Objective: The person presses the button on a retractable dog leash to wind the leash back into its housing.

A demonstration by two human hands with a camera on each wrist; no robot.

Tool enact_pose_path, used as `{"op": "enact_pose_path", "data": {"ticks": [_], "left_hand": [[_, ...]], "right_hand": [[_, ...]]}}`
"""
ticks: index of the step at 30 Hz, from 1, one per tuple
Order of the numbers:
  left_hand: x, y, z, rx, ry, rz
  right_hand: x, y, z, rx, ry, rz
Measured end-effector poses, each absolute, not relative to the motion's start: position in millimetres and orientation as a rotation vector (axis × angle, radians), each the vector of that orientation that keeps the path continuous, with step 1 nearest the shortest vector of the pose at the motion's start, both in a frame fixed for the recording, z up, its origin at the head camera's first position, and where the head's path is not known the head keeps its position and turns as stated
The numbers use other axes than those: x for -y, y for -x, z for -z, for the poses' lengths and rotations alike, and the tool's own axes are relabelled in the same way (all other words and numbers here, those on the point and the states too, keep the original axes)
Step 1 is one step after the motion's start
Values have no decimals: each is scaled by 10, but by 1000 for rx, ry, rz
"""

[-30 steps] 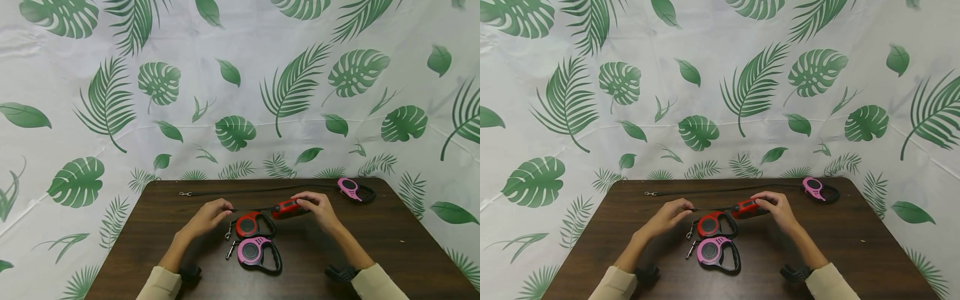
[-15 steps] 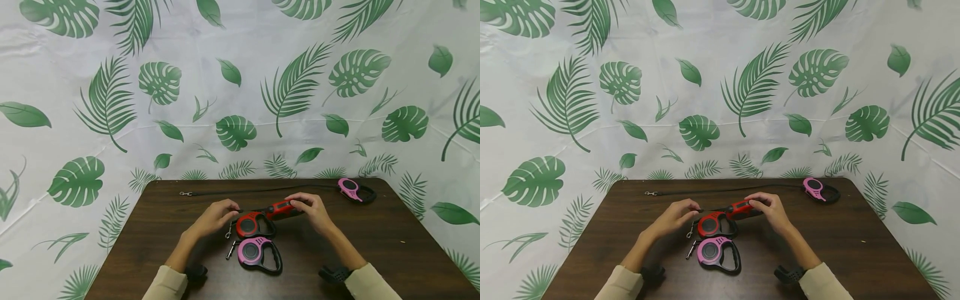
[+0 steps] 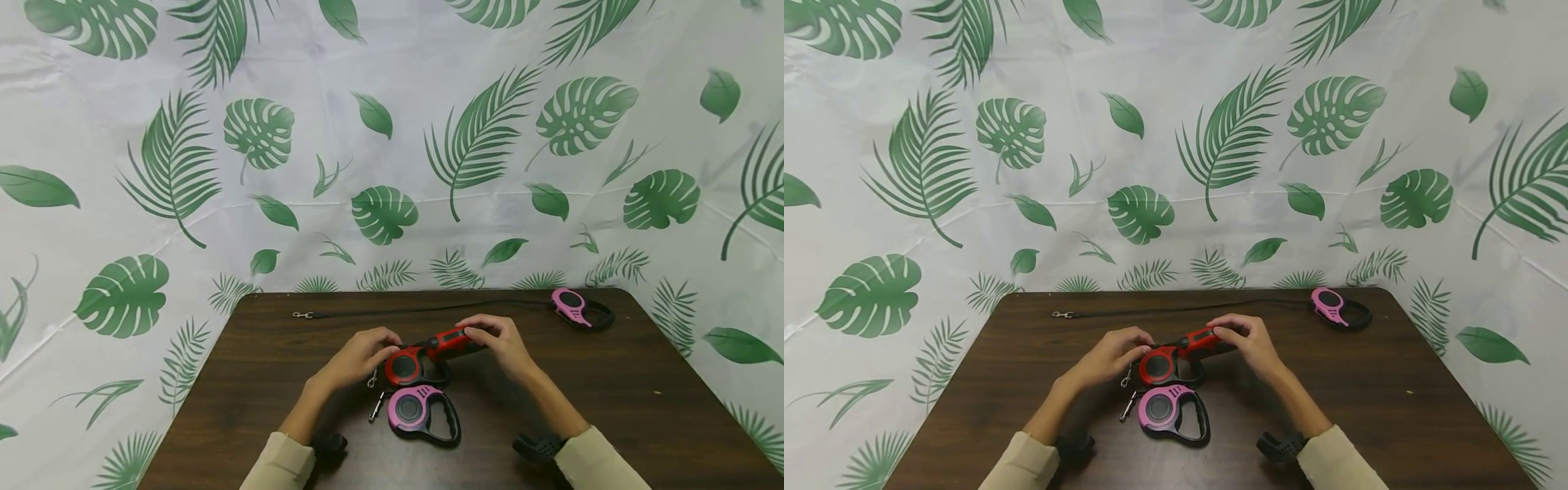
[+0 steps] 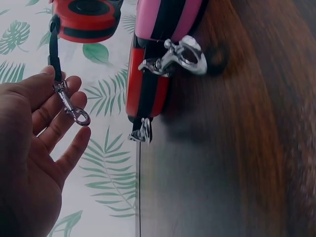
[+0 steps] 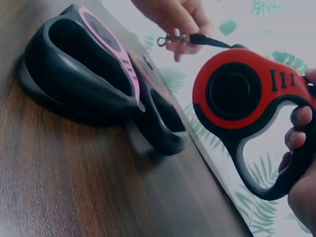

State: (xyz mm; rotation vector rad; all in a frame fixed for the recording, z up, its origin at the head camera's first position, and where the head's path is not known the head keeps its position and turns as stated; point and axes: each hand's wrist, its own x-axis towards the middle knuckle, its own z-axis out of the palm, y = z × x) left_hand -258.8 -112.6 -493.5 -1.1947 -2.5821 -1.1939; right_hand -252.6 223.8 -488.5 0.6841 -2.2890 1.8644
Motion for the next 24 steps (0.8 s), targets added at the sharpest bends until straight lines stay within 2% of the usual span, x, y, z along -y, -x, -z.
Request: {"op": "enact_pose_path", "data": {"ticks": [24], "left_hand": [[1005,2650,4971,2473,1215,1261]], "right_hand": [[-2138,2546,4901,2276,-620,-1825]]}}
